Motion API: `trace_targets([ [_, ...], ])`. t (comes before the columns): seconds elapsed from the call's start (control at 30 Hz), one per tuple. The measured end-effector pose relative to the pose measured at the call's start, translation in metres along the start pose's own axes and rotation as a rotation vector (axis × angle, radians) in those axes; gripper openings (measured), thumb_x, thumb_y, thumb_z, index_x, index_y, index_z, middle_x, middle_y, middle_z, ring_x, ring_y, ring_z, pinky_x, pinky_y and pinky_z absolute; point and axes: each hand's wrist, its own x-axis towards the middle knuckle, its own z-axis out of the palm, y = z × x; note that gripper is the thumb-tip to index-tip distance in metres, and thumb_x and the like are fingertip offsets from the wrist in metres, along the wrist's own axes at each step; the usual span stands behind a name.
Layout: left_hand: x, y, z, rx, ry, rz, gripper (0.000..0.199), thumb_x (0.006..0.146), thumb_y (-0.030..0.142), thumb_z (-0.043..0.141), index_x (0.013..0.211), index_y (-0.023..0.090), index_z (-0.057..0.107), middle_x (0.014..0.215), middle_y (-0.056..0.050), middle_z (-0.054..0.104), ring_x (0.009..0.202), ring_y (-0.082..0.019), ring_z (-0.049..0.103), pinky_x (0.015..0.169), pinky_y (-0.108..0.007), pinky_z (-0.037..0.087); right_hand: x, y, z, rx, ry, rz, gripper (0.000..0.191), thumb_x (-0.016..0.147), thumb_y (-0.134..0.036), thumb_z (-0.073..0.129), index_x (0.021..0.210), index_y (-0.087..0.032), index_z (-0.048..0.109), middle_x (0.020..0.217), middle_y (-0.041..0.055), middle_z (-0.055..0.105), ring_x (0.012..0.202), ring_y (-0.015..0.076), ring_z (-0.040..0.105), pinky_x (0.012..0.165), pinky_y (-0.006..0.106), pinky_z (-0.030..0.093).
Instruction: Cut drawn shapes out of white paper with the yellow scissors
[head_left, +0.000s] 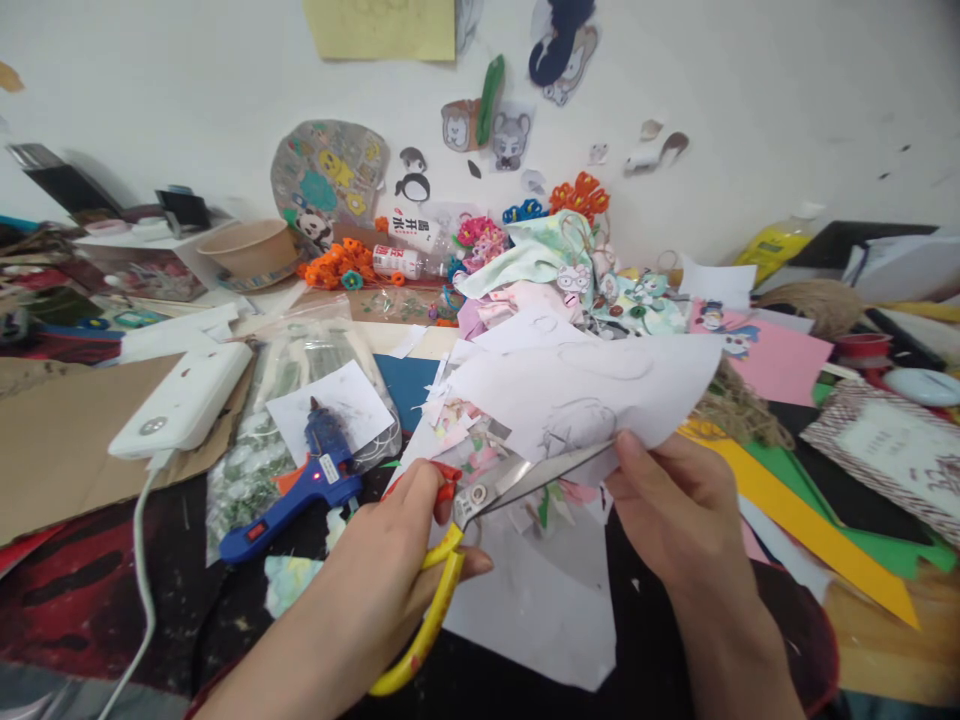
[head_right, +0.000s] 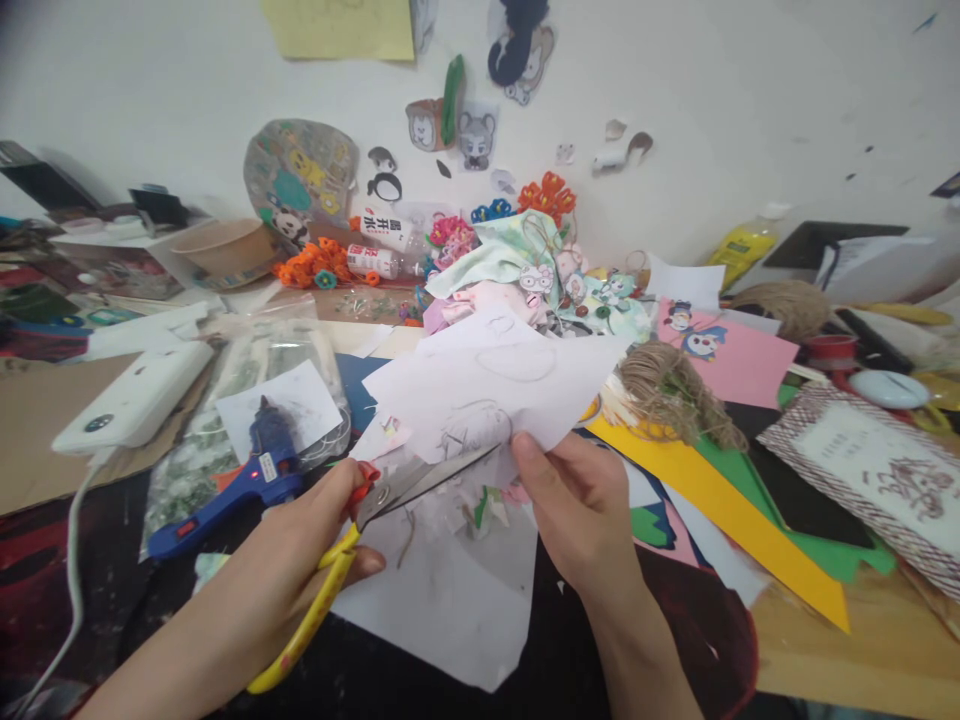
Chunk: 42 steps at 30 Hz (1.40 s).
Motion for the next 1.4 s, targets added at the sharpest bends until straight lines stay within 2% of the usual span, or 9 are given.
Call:
trace_targets([
  [0.2, 0.0, 0.0, 0.003, -0.006, 0.025, 0.0, 0.02, 0.08, 0.038, 0.049, 0.08, 0.025, 0.034, 0.077, 0.0, 0.052, 0.064, -0.019, 0.047, 0.06, -0.029, 0.035, -0.001, -0.001, 0.0, -0.056, 0.019, -0.006, 0.022, 0.091, -0.027, 0.062, 0.108, -0.033, 0.074, 0.107, 0.0016, 0.077, 0.105, 0.0266, 0.071, 0.089, 0.045, 0.06],
  [0.47, -0.001, -0.006, 0.007, 0.005, 0.066, 0.051, 0.02, 0.084, 0.035, 0.052, 0.081, 0.025, 0.035, 0.08, 0.001, 0.052, 0.066, -0.017, 0.049, 0.06, -0.027, 0.037, -0.001, 0.0, 0.0, 0.007, 0.009, 0.002, 0.026, 0.091, -0.023, 0.062, 0.111, -0.035, 0.073, 0.108, 0.0003, 0.077, 0.103, 0.0239, 0.071, 0.089, 0.04, 0.059],
  [0.73, -0.002, -0.005, 0.009, -0.026, 0.06, 0.029, 0.02, 0.087, 0.042, 0.051, 0.087, 0.025, 0.041, 0.086, -0.001, 0.06, 0.067, -0.019, 0.055, 0.062, -0.03, 0.04, -0.003, 0.003, -0.003, -0.008, 0.017, 0.001, 0.026, 0.091, -0.024, 0.062, 0.111, -0.034, 0.074, 0.105, 0.0013, 0.077, 0.101, 0.0253, 0.072, 0.086, 0.041, 0.059],
  [0.9, -0.002, 0.003, 0.007, -0.075, 0.073, -0.006, 0.025, 0.085, 0.047, 0.054, 0.084, 0.025, 0.041, 0.076, 0.0, 0.061, 0.063, -0.019, 0.055, 0.059, -0.028, 0.041, -0.004, 0.004, -0.004, 0.004, 0.011, -0.006, 0.026, 0.091, -0.024, 0.061, 0.111, -0.035, 0.073, 0.106, 0.0006, 0.077, 0.104, 0.0247, 0.071, 0.092, 0.042, 0.058],
  [1.07, 0.001, 0.01, 0.004, -0.145, 0.003, -0.091, 0.027, 0.083, 0.049, 0.052, 0.091, 0.024, 0.045, 0.074, -0.001, 0.06, 0.068, -0.023, 0.059, 0.067, -0.032, 0.045, -0.002, 0.005, -0.003, 0.024, 0.004, -0.003, 0.025, 0.091, -0.024, 0.061, 0.11, -0.034, 0.074, 0.107, 0.0012, 0.077, 0.105, 0.0252, 0.071, 0.094, 0.045, 0.058],
  [1.2, 0.002, 0.007, 0.006, -0.147, 0.002, -0.075, 0.028, 0.084, 0.049, 0.05, 0.096, 0.024, 0.046, 0.079, -0.002, 0.061, 0.074, -0.023, 0.059, 0.072, -0.034, 0.046, -0.002, 0.004, -0.001, 0.003, 0.025, -0.012, 0.021, 0.09, -0.026, 0.062, 0.106, -0.032, 0.075, 0.108, 0.0019, 0.077, 0.106, 0.0257, 0.071, 0.097, 0.046, 0.056],
  [1.4, 0.001, -0.004, 0.01, -0.143, 0.059, -0.01, 0.015, 0.08, 0.034, 0.054, 0.087, 0.025, 0.046, 0.07, 0.004, 0.057, 0.059, -0.015, 0.051, 0.055, -0.024, 0.038, 0.0, -0.001, 0.004, 0.042, 0.072, 0.003, 0.018, 0.09, -0.026, 0.063, 0.1, -0.031, 0.077, 0.105, 0.0023, 0.078, 0.101, 0.0247, 0.072, 0.089, 0.043, 0.06],
])
